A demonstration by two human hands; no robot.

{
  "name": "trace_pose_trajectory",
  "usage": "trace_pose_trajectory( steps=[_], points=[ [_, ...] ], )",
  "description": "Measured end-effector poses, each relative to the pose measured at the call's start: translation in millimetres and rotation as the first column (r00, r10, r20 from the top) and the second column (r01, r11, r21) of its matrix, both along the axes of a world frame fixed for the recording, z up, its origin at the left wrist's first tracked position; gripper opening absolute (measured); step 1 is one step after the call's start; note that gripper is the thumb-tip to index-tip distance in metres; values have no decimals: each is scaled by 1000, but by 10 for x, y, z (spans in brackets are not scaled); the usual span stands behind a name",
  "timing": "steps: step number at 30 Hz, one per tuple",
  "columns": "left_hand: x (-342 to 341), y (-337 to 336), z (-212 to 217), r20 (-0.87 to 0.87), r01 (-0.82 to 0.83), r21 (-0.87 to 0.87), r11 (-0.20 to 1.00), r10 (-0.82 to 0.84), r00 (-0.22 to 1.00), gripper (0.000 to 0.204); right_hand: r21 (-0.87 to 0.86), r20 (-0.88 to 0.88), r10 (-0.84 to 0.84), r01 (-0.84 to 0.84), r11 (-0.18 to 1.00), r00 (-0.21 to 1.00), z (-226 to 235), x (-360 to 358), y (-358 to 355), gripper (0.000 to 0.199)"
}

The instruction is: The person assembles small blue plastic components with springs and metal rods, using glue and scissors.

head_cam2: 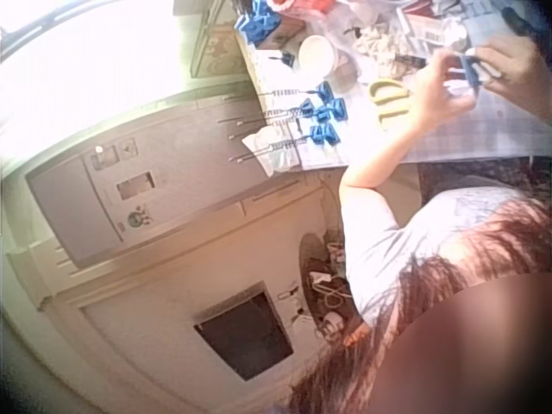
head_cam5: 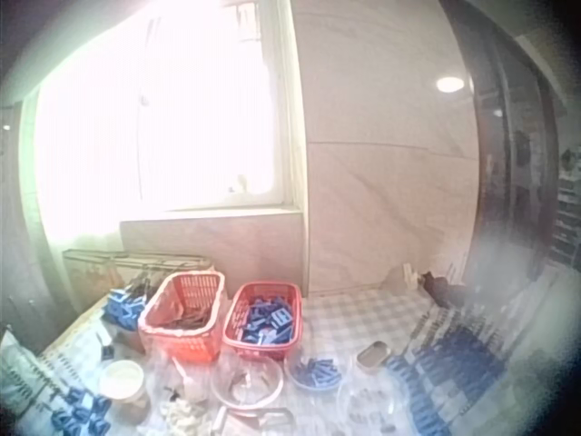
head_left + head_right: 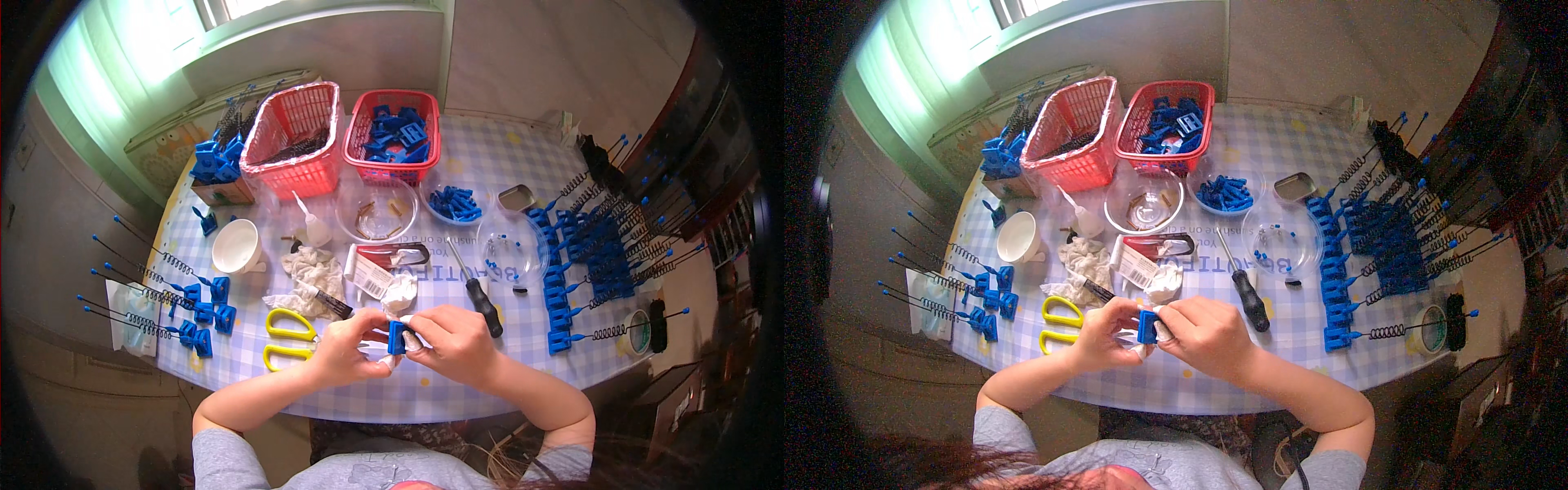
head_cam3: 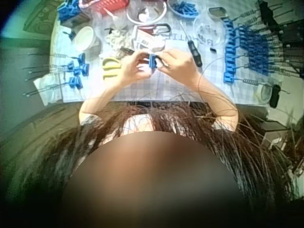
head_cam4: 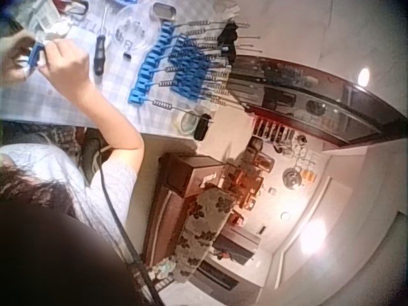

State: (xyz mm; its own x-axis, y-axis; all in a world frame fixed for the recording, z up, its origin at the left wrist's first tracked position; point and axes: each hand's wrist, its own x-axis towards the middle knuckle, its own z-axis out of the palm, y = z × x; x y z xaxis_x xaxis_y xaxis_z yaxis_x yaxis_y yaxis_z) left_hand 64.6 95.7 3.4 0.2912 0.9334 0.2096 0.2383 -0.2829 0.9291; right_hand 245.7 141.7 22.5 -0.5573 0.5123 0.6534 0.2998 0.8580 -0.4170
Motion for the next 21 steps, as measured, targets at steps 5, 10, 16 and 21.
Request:
trace_pose_trajectory(
  steps=[5,10,16,21],
  points=[
    [22,-9,-11,11,-8,0,1000,8,1000,46,15,31,-15,15,1000,999,-8,5,-6,27],
    [16,-3,-40,13,-7,8,1000,7,1000,46,8,77,-29,29,1000,997,7,13,-15,28],
    [32,-32,-26,87,-31,-18,999,32,996,47,-25,47,8,-7,1000,999,-18,35,22,27],
    [-70,56,11,455,-10,-197,980,101,885,37,-483,-104,59,-102,870,993,41,60,88,33]
  ],
)
